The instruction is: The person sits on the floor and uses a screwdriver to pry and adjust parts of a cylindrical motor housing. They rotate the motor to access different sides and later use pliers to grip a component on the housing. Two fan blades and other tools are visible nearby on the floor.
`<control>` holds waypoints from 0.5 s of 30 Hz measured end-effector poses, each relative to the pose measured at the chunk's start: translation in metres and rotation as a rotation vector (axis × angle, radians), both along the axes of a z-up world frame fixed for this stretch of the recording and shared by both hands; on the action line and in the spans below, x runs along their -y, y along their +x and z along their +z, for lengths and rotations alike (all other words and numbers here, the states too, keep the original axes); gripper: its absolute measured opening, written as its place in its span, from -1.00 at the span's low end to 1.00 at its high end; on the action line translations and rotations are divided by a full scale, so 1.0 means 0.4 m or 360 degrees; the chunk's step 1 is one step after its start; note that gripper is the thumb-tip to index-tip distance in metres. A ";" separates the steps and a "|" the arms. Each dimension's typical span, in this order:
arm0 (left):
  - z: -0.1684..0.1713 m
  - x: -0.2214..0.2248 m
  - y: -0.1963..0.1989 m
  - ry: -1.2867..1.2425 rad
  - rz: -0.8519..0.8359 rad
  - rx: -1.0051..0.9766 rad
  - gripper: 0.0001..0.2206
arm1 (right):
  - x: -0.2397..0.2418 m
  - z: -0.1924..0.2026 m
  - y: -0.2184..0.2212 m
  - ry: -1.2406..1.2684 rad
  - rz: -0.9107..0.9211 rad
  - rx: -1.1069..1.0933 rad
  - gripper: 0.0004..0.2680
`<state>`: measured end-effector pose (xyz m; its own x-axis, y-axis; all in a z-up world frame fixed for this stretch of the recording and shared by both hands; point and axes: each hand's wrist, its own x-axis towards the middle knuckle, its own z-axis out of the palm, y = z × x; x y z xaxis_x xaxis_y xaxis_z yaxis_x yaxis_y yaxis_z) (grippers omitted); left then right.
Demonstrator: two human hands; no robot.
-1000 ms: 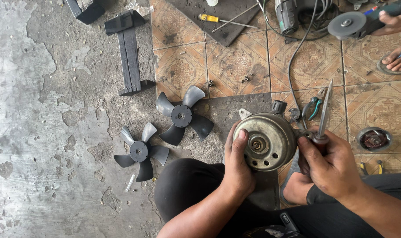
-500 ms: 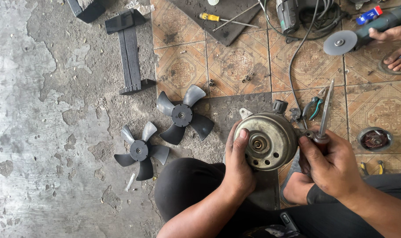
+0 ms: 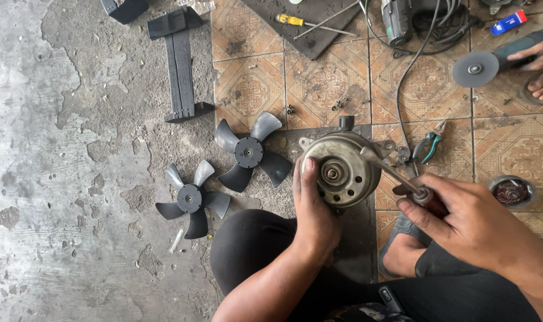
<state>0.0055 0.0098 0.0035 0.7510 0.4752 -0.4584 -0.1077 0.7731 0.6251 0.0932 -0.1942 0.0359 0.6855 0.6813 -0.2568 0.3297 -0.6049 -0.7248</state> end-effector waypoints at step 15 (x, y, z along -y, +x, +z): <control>-0.026 -0.005 -0.042 -0.0065 -0.0078 0.0339 -0.37 | -0.020 0.035 -0.005 0.0262 -0.0123 0.0269 -0.73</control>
<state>-0.0114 0.0117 -0.0068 0.8548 0.4201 -0.3048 -0.1956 0.8047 0.5605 0.0911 -0.1862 0.0497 0.7611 0.6482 -0.0240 0.4118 -0.5114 -0.7543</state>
